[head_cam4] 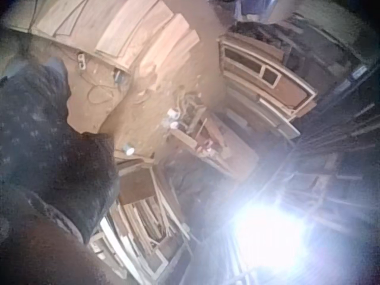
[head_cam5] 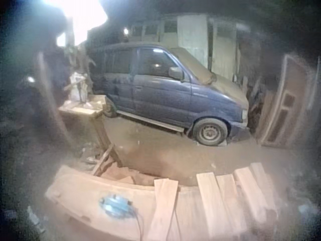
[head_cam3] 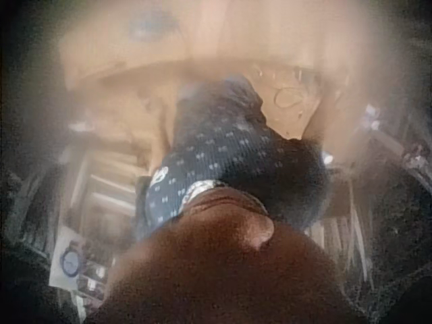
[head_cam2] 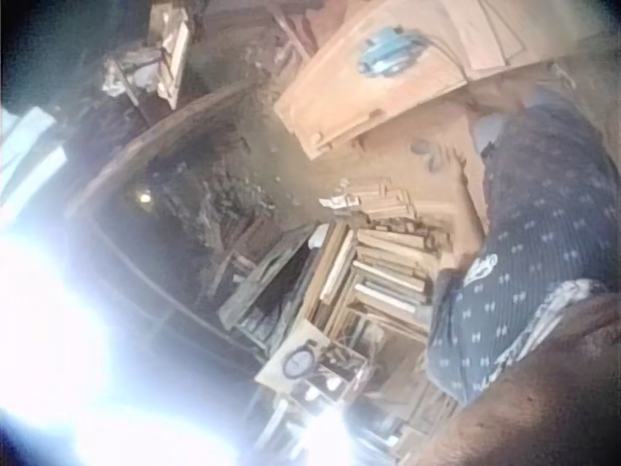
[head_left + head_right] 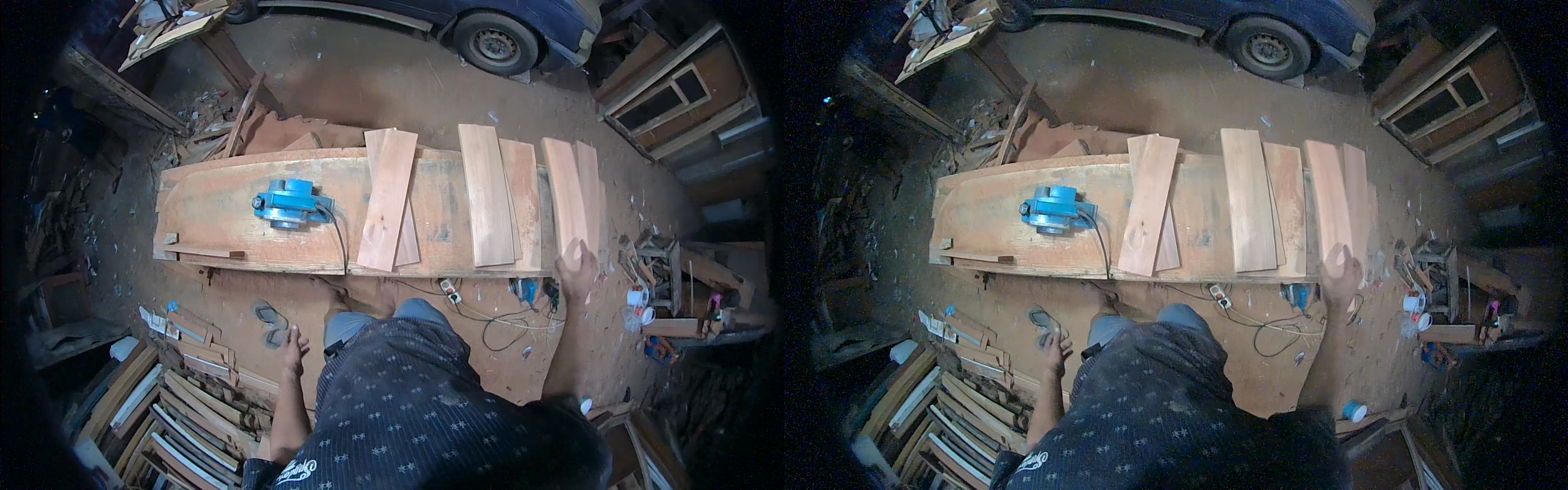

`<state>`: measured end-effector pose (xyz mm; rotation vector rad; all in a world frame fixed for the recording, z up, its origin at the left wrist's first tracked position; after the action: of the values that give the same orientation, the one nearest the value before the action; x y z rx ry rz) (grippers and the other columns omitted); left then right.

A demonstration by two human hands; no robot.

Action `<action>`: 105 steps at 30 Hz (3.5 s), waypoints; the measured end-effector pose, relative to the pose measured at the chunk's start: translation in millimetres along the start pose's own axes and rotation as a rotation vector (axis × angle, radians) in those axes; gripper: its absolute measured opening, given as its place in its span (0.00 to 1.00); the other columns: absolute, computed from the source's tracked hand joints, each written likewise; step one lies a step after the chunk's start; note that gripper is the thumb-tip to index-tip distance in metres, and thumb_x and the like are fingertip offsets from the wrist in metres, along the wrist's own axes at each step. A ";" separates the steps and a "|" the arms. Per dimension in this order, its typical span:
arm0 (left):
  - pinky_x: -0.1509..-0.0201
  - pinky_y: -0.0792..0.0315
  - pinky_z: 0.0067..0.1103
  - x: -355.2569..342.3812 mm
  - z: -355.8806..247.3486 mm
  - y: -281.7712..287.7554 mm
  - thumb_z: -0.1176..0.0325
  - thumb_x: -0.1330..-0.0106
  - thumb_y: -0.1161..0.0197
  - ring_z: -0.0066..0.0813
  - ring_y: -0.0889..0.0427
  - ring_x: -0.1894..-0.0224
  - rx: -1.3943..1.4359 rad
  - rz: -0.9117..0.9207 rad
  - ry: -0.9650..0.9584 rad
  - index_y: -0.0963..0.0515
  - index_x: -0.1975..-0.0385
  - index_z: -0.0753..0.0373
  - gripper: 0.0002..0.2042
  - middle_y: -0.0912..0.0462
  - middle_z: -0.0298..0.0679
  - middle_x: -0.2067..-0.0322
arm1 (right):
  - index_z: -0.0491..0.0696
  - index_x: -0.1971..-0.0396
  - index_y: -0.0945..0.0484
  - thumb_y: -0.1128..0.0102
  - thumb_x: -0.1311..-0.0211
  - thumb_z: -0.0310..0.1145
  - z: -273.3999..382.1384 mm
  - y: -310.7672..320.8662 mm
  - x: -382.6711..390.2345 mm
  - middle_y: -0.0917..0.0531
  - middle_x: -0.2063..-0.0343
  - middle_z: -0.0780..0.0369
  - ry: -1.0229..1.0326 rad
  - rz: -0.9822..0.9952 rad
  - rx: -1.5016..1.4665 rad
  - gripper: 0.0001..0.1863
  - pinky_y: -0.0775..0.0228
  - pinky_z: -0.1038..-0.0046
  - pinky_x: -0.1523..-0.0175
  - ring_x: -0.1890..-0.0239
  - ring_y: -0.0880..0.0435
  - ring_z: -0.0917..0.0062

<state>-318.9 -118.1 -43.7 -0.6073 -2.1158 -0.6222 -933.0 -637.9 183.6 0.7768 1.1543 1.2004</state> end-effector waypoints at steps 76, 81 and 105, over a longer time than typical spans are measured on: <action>0.30 0.30 0.33 10.0 -295.1 99.2 0.46 0.18 0.61 0.37 0.22 0.37 1.211 0.113 -0.540 0.32 0.33 0.69 0.30 0.23 0.48 0.37 | 0.36 0.34 0.29 0.37 0.28 0.39 776.5 -177.0 207.6 0.15 0.49 0.55 0.689 1.397 -0.849 0.30 0.27 0.73 0.40 0.47 0.17 0.73; 0.27 0.34 0.32 4.2 -271.1 97.8 0.44 0.18 0.65 0.36 0.26 0.33 1.308 0.054 -0.559 0.36 0.30 0.67 0.33 0.25 0.48 0.35 | 0.39 0.38 0.25 0.52 0.19 0.40 744.8 -198.7 234.3 0.16 0.49 0.61 0.324 1.851 -0.930 0.23 0.26 0.75 0.44 0.51 0.18 0.81; 0.21 0.48 0.36 -210.4 -319.0 203.9 0.39 0.23 0.54 0.53 0.42 0.24 0.736 -0.700 -0.595 0.45 0.26 0.71 0.40 0.41 0.61 0.27 | 0.34 0.43 0.29 0.44 0.30 0.27 938.8 -276.8 302.6 0.17 0.63 0.39 1.297 0.993 -0.620 0.19 0.23 0.52 0.61 0.62 0.14 0.43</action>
<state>103.9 -202.3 -1.0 0.4444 -2.8862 0.0510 33.6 -306.8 108.2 -0.0873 1.2112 2.9613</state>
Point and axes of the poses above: each hand's wrist, its own x-axis away from the middle knuckle, its own y-axis out of the back of the hand, z = x × y, the point moved 5 cm from there along -x, towards the middle knuckle
